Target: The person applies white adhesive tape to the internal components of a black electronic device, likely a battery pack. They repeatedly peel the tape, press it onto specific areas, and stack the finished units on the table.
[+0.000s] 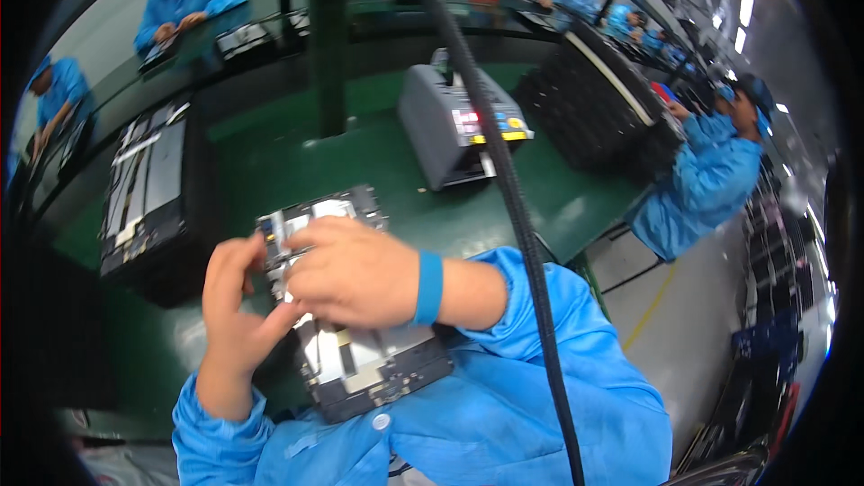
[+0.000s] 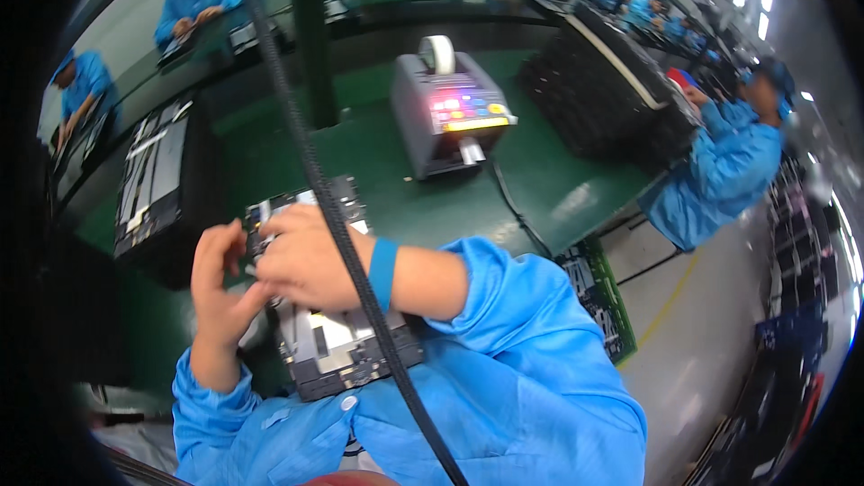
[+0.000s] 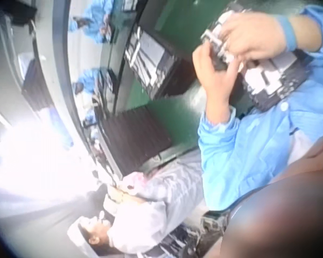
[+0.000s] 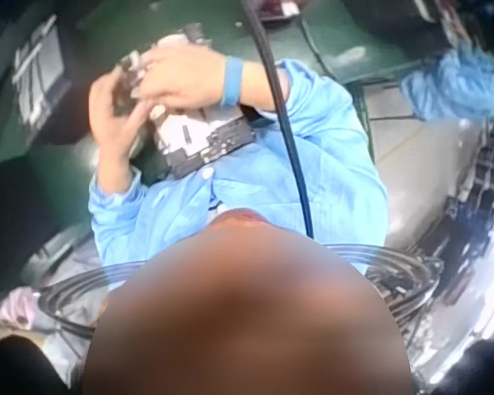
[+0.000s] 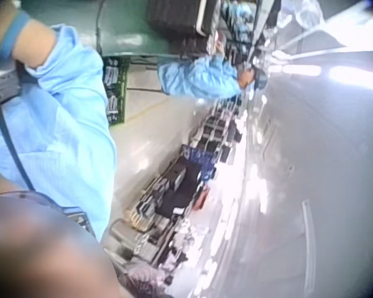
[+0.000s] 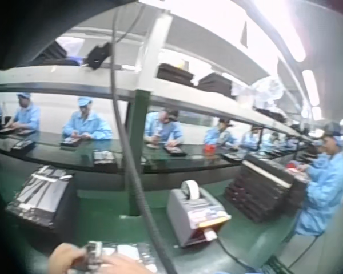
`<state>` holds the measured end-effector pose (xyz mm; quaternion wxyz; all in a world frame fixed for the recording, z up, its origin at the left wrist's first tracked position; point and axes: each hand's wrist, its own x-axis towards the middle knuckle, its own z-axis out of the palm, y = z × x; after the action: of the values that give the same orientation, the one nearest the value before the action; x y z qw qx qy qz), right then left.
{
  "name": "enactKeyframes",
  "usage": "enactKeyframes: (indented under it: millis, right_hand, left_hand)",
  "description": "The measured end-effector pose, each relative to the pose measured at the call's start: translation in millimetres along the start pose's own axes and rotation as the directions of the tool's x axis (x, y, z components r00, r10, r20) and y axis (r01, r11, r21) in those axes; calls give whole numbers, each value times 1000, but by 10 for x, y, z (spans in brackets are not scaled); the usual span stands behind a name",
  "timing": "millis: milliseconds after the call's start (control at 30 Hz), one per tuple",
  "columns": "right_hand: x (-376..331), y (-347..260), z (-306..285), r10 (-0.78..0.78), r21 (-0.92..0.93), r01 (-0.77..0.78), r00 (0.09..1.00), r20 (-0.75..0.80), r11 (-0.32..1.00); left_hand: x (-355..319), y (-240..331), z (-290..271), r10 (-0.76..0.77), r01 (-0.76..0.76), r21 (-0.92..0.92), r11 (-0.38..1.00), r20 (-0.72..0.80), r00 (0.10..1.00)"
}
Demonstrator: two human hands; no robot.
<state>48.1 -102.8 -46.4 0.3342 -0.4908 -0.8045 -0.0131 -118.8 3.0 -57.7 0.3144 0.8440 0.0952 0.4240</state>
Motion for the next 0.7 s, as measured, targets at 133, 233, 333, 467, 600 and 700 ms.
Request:
enactKeyframes:
  millis: [133, 233, 333, 467, 600, 700]
  right_hand:
    - [-210, -195, -176, 159, 60, -158, 987, -3, 986]
    - [-432, -293, -204, 324, 0, -328, 934, -152, 945]
    - [-531, -394, -308, 509, 176, -478, 796, -327, 861]
    - [-757, -222, -360, 425, 171, -393, 874, -238, 904]
    - [-862, -46, -375, 617, 274, -553, 710, -339, 787]
    - [-894, 244, -362, 820, 698, -558, 567, -75, 450]
  left_hand:
    - [-7, 148, 82, 149, -132, -135, 982, 124, 981]
    - [59, 322, 190, 193, -182, -80, 980, 157, 969]
    - [98, 352, 279, 268, -255, -98, 962, 151, 952]
    - [215, 416, 380, 247, -245, -42, 969, 273, 930]
    - [419, 301, 540, 37, -100, 166, 981, 344, 938]
    - [544, 119, 673, 58, -166, 193, 967, 468, 882]
